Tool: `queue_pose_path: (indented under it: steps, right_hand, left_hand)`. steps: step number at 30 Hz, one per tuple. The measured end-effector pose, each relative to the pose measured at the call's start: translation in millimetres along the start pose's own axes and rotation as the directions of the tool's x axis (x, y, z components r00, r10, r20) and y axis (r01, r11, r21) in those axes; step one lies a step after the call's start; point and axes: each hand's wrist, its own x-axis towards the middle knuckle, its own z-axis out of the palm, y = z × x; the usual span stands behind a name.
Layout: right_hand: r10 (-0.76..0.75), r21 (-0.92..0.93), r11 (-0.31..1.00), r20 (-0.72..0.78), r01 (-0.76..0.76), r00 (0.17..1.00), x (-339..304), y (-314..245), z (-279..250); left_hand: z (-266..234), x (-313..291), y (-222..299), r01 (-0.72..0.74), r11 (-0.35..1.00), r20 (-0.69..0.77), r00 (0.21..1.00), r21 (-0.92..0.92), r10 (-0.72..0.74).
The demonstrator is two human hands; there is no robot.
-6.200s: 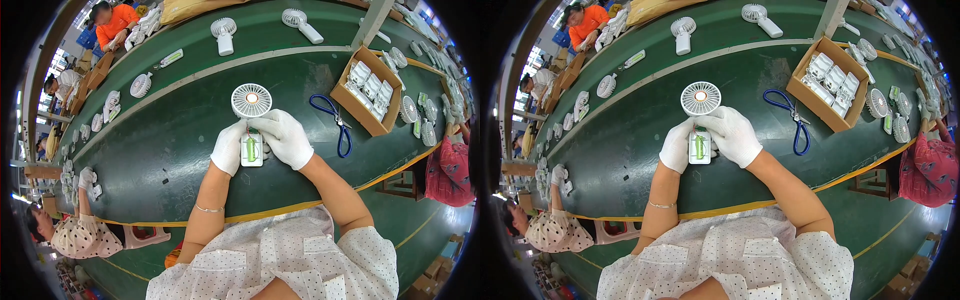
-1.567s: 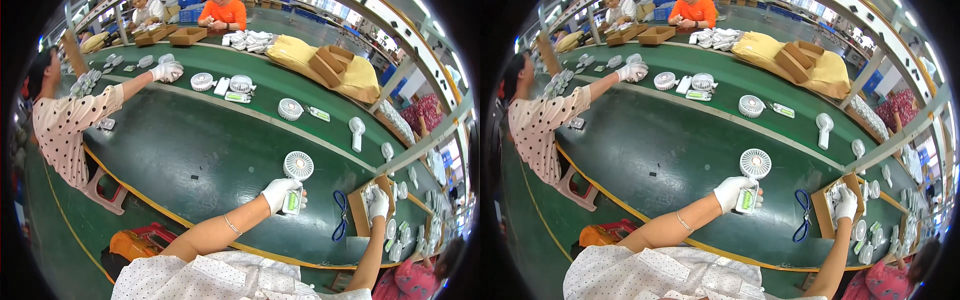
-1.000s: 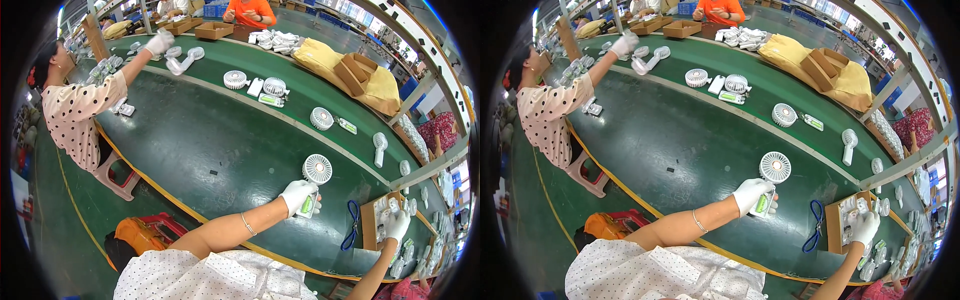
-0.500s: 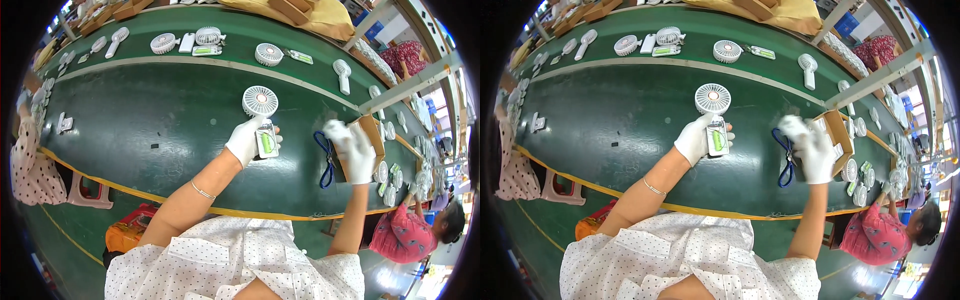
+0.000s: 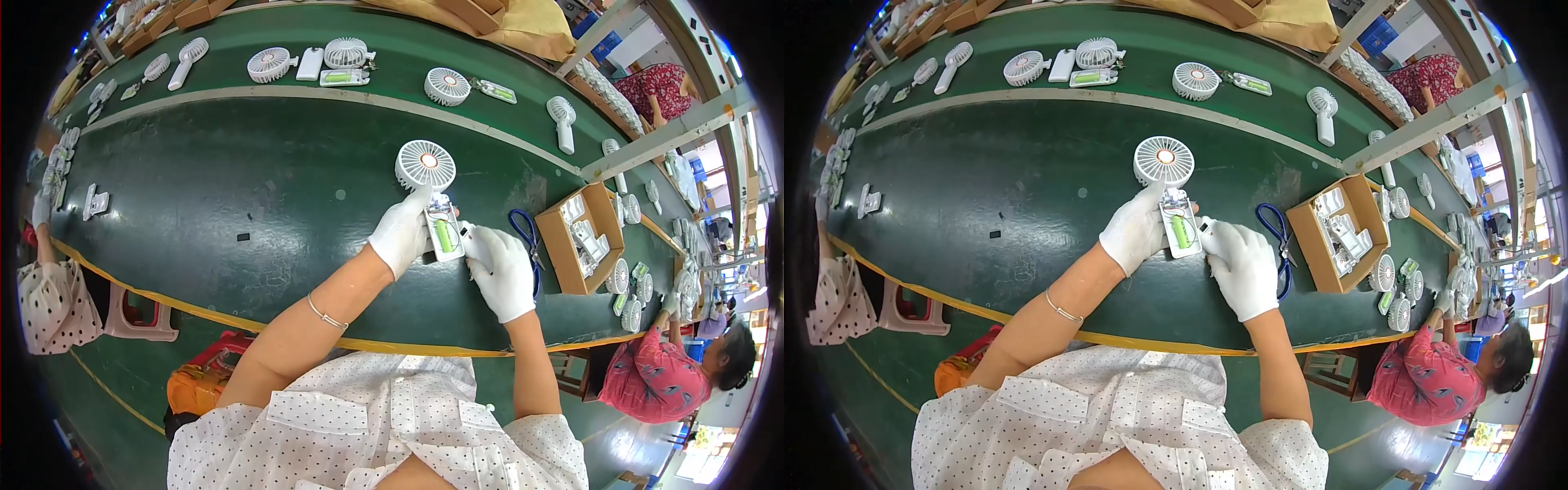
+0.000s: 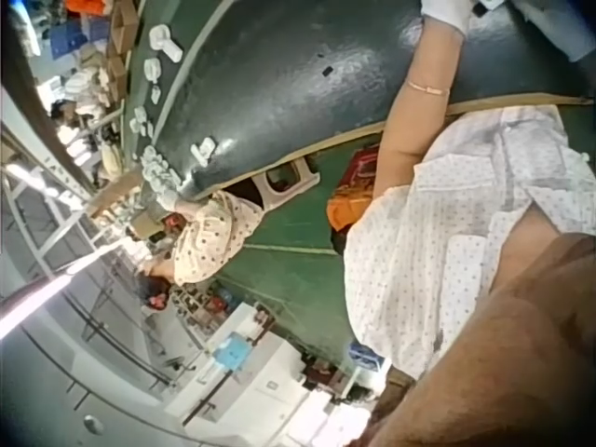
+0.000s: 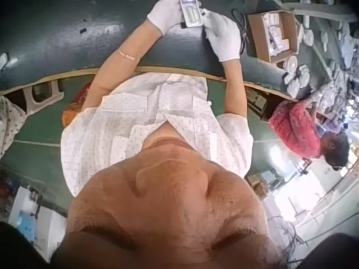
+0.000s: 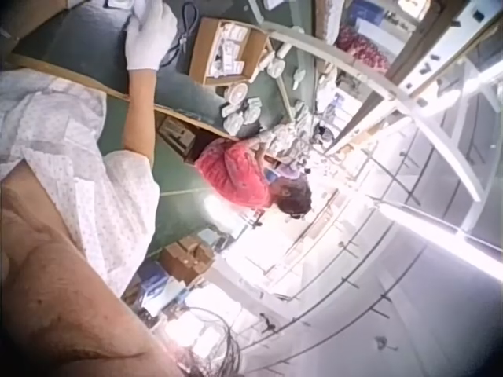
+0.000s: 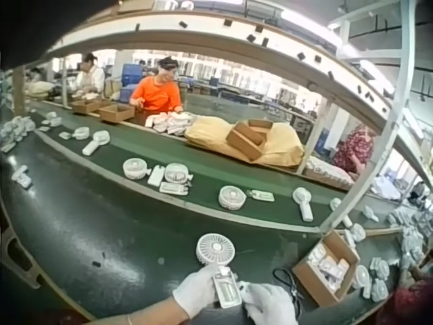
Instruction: The person assembles handheld fans by connecting components such as batteries, circuit boards, and fan casings, then securing them with screws using a screwdriver and tweezers.
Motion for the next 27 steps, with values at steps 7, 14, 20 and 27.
queue_pose_path:
  steps: [7,14,20,27]
  right_hand:
    - [0.125,0.175,0.98,-0.175,-0.095,0.977,20,-19,-9]
    - [0.127,0.182,0.977,-0.095,-0.109,0.987,37,-50,1]
    - [-0.006,0.021,1.0,-0.217,0.011,0.976,33,-58,17]
    - [-0.138,0.179,0.966,-0.256,0.187,0.957,32,-53,20]
  left_hand:
    - [3,-5,2,0.042,0.997,0.008,0.999,0.06,-0.042]
    - [10,-13,1,-0.017,0.935,0.065,0.998,0.353,-0.006]
    - [2,-4,-6,-0.116,0.976,0.148,0.985,0.182,0.089]
    - [2,-3,21,-0.286,0.938,0.176,0.951,0.195,0.253]
